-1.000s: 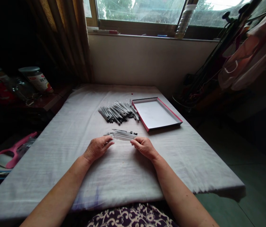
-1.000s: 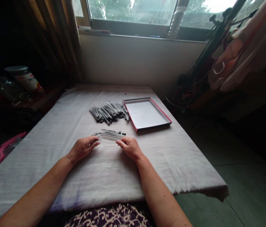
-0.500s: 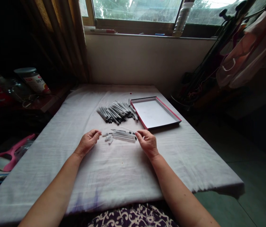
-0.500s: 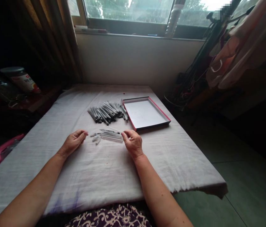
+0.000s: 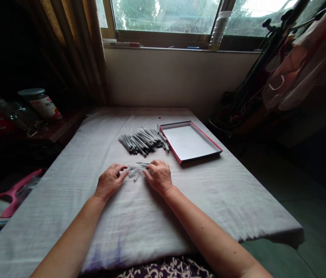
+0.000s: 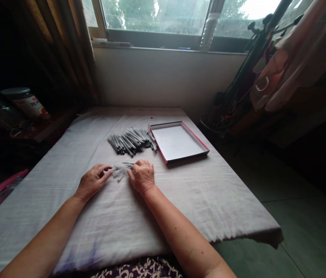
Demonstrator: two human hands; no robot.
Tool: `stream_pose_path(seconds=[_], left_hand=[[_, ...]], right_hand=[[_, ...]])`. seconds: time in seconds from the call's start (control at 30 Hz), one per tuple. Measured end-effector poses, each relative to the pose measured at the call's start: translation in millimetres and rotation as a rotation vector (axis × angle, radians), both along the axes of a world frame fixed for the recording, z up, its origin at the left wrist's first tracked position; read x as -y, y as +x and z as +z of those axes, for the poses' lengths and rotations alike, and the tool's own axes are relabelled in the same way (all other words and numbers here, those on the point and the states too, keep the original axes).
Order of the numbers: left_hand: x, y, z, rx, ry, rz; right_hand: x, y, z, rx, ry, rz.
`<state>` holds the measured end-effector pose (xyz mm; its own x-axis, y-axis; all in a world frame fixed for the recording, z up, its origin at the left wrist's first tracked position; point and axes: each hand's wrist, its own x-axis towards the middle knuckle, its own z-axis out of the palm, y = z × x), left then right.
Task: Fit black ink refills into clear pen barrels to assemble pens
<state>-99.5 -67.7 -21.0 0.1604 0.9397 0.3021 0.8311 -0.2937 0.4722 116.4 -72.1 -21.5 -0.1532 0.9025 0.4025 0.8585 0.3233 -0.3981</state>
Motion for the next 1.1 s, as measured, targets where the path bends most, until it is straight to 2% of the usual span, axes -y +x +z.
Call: stream_pose_path(seconds=[0.13,0.23,0.4,0.5,0.67,0.83,0.9,0.97,1.03,1.1], left_hand=[[-1.0,-1.4,-0.4,-0.003,-0.009,-0.014],[-1.8,-1.9,-0.9,-0.005,-0.008,-0.007],[-4.4,-4.6,-5.6,0.049,-0.002,-0.008],[-6.0,-6.4,-8.5,0.076,-0.006,-0.005],[-6.2,-8.3,-9.1,0.095,0.011,-0.018],[-6.0,-9.0,-7.8,0.080,0.022,-0.030],[-6.3,-9.2,-7.7,0.077,0.025,-0.033],[-6.7,-9.3,-8.2,0.080,0.025,-0.035],[-6.9,-9.5,-9.3,0.085,0.031,-0.034],[-6.5,-9.1,-10.6,0.096,0.057,-0.017]], right_hand=[[-7.9,-0.6,4.7,0.062,-0.013,0.020],[-22.8,12.6,15.7,0.124,-0.051,-0.044],[-54.8,41.1,36.8,0.409,-0.120,-0.233],[-69.3,52.5,41.7,0.530,-0.115,-0.223],[-81.7,58.8,38.3,0.546,-0.119,-0.182],[-78.6,61.6,40.4,0.525,-0.099,-0.221],[-71.2,67.9,44.2,0.470,-0.036,-0.264],[-60.2,77.1,47.4,0.319,0.096,-0.319],[-47.0,85.7,47.6,0.064,0.256,-0.354],[-34.1,88.9,43.3,-0.260,0.350,-0.358]])
